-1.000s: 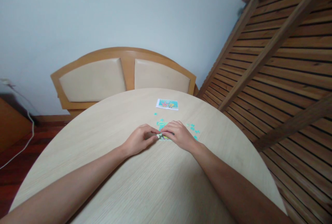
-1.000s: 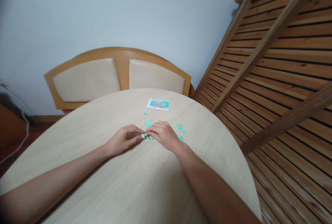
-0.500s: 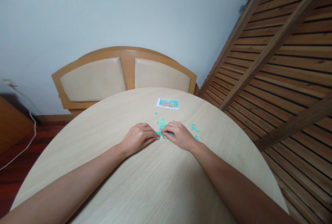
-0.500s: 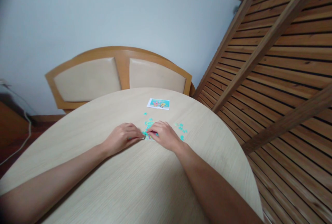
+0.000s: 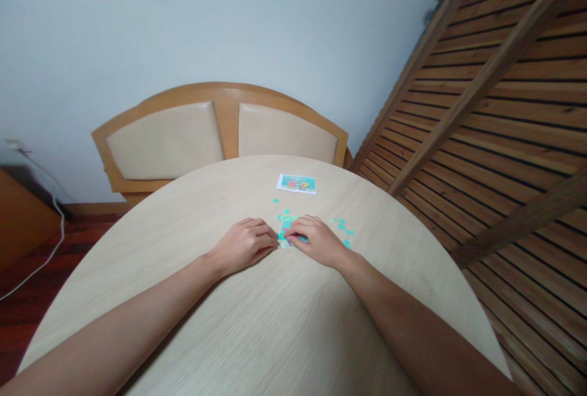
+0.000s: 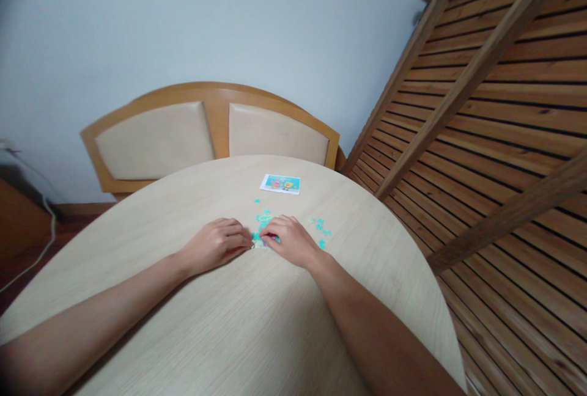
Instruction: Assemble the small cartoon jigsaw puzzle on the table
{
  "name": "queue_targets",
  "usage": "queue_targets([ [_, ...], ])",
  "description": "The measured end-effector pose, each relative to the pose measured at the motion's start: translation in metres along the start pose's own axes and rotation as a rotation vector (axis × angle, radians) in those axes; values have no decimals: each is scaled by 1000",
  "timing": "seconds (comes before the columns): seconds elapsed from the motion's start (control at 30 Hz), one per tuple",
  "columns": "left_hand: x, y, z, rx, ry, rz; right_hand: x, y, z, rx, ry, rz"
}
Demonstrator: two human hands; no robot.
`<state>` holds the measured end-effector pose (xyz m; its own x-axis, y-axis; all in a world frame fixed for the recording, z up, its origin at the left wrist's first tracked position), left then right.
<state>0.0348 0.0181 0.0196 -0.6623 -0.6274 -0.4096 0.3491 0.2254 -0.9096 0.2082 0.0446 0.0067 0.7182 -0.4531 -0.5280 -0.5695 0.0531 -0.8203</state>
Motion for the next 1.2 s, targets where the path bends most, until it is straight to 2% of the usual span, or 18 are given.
queue_targets([
  [0.6,-1,2,2,-40,-11,-59,0,-2,-3,-6,-22,-12],
  [0.77,-1,0,2,18,-11,-79,0,-2,-6,4,-57,-38],
  [0.87,-2,-10,-4,99,-53,-99,0,-3,-6,6,-60,-49],
  [0.97,0,-21,-21,143,-159,-105,0,-3,-7,-2,-68,-49],
  [1.1,6,-25,-38,185,-194,-212,0,-3,-7,-17,-83,-41],
  [1.2,8,-22,-41,220,-193,-283,0,-3,-7,-22,-85,-38],
])
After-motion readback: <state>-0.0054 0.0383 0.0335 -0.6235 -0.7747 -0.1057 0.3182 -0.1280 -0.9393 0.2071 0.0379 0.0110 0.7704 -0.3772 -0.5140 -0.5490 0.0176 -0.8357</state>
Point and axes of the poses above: each hand's wrist, its own x-axis away from the middle knuckle, its own y-axis out of the palm, z = x × y, the point moved 5 cm from there along -x, towards the middle knuckle, and after that the axes turned 11 degrees about -y, right-handed, at the moved point
